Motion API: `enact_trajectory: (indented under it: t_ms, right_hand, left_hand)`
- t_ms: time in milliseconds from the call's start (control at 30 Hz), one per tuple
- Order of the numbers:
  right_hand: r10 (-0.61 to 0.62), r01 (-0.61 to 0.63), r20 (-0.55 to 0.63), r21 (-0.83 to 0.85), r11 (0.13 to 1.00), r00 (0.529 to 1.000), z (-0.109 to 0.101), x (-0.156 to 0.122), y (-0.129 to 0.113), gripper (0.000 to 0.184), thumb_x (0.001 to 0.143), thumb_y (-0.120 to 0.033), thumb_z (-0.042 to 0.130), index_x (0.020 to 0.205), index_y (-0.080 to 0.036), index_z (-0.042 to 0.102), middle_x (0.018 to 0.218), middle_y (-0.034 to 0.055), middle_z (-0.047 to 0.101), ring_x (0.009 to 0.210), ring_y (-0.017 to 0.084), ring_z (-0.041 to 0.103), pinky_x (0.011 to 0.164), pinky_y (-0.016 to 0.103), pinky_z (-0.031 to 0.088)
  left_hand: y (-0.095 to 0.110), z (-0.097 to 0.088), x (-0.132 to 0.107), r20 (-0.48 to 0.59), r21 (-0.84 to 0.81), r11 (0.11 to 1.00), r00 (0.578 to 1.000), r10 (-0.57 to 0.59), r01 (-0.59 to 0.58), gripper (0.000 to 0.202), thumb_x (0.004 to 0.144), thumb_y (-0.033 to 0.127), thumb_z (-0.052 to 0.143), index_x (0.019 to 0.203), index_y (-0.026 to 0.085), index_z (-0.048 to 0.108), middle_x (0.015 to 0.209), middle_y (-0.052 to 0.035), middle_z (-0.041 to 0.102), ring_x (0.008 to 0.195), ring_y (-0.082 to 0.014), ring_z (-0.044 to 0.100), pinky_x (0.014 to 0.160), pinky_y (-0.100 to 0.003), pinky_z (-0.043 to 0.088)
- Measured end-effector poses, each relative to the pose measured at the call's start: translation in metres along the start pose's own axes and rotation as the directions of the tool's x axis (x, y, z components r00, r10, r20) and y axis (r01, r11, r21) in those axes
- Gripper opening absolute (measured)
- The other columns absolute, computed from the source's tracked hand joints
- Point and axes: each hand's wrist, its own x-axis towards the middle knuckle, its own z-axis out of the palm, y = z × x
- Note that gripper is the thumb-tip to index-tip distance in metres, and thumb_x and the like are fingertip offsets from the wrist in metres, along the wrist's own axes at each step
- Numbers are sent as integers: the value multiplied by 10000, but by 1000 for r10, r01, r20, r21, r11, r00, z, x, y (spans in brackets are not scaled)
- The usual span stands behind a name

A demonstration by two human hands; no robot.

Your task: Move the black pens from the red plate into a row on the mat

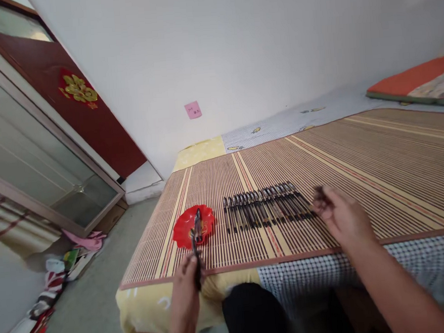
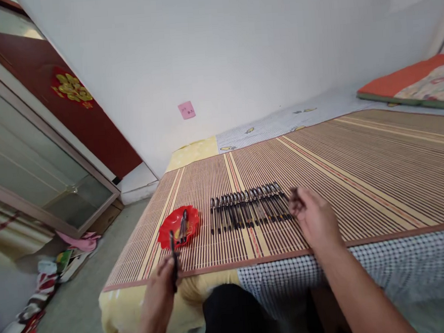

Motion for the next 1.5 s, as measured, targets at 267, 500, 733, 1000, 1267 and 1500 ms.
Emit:
enact_trajectory:
  t_ms: [267, 500, 733, 1000, 1267, 1500]
  right_hand:
    - [531, -164, 559, -576, 801, 637, -54, -153, 53, 476, 760, -646, 649, 851, -180, 680, 660, 28, 632, 602, 168, 582, 544, 269, 455]
    - [458, -151, 415, -589, 794, 786, -68, -161, 80, 457, 682, -640, 676, 649, -194, 583, 548, -28, 479, 515, 132, 442, 489, 255, 350]
    - [404, -30, 494, -604, 796, 770, -73, -153, 81, 428, 747, -580, 654, 632, -178, 562, 532, -43, 456, 505, 104, 414, 494, 232, 317]
    - [447, -65, 520, -597, 800, 728, -91, -151, 71, 413, 755, -580, 642, 731, -169, 609, 558, -41, 516, 503, 106, 474, 463, 212, 367]
    - [319, -27, 422, -568, 823, 848, -95, -153, 78, 432, 730, -567, 684, 601, -184, 531, 519, -48, 452, 525, 108, 435, 522, 244, 336]
    - [183, -159, 45, -326, 932, 982, -105, -114, 61, 454, 641, -620, 738, 630, -206, 550, 539, -37, 498, 519, 122, 467, 507, 249, 395]
  left_hand:
    - [-88, 70, -109, 419, -35, 991, 902, -106, 133, 402, 675, 548, 778, 740, 191, 605, 575, 27, 543, 403, -64, 372, 414, -213, 278]
    - [-105, 102, -116, 443, -30, 994, 893, -77, 101, 329, 653, 419, 810, 706, 200, 571, 598, 25, 541, 477, -93, 409, 444, -213, 327]
    - [-107, 106, -108, 479, -40, 993, 874, -81, 114, 520, 632, 666, 775, 682, 188, 577, 522, 49, 485, 399, -67, 370, 390, -197, 271]
    - [-108, 104, -123, 597, 0, 988, 792, -124, 154, 508, 690, 654, 748, 760, 171, 604, 542, 41, 517, 394, -62, 386, 403, -199, 268]
    - [-103, 114, -120, 654, 16, 981, 740, -158, 195, 484, 740, 625, 713, 728, 182, 520, 529, 42, 547, 381, -56, 376, 397, -196, 280]
    - [-117, 104, -127, 682, 86, 969, 695, -228, 233, 522, 708, 656, 719, 653, 189, 495, 493, 18, 567, 326, -50, 350, 364, -205, 207]
